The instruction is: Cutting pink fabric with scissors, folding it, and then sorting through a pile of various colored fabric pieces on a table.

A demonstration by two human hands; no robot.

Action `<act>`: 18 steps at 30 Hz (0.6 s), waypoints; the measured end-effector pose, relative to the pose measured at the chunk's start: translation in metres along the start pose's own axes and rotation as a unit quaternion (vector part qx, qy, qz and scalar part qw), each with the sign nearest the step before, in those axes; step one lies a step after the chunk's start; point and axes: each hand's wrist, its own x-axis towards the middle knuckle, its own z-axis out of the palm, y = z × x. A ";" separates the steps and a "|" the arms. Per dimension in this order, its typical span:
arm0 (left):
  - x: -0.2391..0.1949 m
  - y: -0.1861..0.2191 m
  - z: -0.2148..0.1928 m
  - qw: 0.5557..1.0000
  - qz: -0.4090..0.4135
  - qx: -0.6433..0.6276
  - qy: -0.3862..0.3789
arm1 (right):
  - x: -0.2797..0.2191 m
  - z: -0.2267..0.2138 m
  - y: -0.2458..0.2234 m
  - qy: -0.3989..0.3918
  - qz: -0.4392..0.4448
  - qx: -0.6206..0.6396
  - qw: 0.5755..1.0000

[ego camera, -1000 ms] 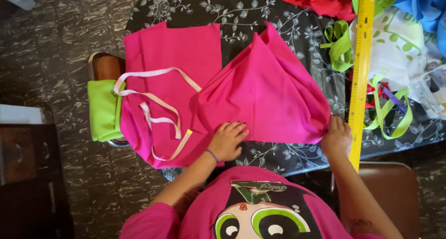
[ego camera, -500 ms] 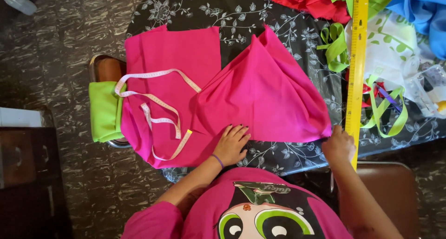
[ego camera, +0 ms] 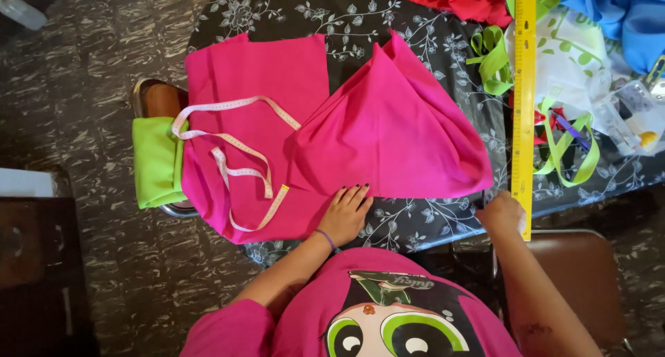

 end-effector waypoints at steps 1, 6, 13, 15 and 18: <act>0.000 -0.001 0.003 1.000 0.003 0.000 0.001 | -0.002 0.002 -0.002 0.002 0.002 0.001 1.000; 0.003 -0.001 0.001 1.000 0.008 0.023 -0.012 | -0.020 0.008 -0.006 0.059 -0.014 -0.080 0.995; 0.000 -0.008 0.007 0.999 0.010 0.024 -0.030 | -0.084 0.018 0.009 0.049 0.040 0.020 0.998; -0.001 -0.010 0.012 0.999 0.012 0.022 -0.034 | -0.103 0.022 0.024 -0.010 0.087 0.138 0.987; 0.008 -0.004 -0.013 0.991 -0.013 0.041 -0.125 | -0.156 0.013 0.014 -0.028 0.065 0.284 0.956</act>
